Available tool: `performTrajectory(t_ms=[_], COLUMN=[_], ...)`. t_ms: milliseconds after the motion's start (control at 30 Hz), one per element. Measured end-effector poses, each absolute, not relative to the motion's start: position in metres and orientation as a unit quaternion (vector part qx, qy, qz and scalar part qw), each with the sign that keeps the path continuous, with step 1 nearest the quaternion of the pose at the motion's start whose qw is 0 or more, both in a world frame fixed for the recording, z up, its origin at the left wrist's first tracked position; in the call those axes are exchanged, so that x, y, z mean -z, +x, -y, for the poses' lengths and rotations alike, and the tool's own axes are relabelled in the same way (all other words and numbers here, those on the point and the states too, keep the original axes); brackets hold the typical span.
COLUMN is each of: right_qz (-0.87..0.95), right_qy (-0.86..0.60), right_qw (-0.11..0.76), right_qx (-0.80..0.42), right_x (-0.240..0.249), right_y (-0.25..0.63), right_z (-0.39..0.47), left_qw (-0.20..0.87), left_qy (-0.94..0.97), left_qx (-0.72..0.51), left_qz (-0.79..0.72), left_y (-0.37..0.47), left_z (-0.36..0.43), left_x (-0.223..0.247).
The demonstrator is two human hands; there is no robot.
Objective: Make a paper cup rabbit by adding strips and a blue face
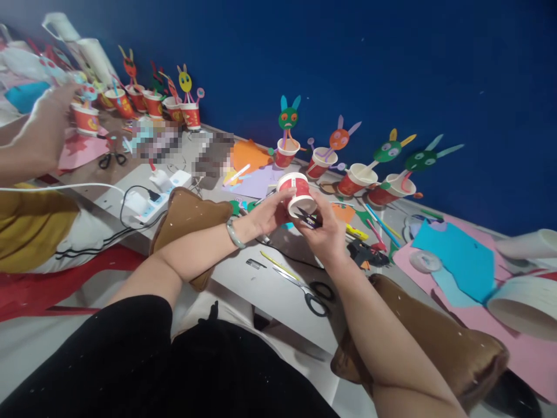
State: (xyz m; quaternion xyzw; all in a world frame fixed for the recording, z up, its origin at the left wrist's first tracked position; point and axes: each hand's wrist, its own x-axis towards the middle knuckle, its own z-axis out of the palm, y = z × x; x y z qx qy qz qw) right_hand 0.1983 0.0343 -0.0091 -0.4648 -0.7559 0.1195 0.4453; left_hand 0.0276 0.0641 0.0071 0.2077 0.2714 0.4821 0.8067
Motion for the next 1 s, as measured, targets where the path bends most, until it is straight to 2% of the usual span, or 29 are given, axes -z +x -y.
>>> performTrajectory(t_ms=[267,533,1000], right_qz=[0.653,0.603,0.574], right_qy=[-0.481,-0.463,-0.453], right_qw=[0.514,0.438,0.459], right_qx=[-0.280,-0.480,-0.504], right_x=[-0.005,-0.012,-0.009], right_y=[0.186,0.177,0.173], right_z=[-0.027,-0.021,-0.014], left_qw=[0.795,0.784,0.792], left_qy=[0.196,0.191,0.203], left_qx=[-0.497,-0.495,-0.478], left_qz=[-0.288,-0.321,-0.321], left_y=[0.020,0.019,0.016], left_z=[-0.072,-0.069,-0.067], left_x=[-0.009,-0.019,-0.021])
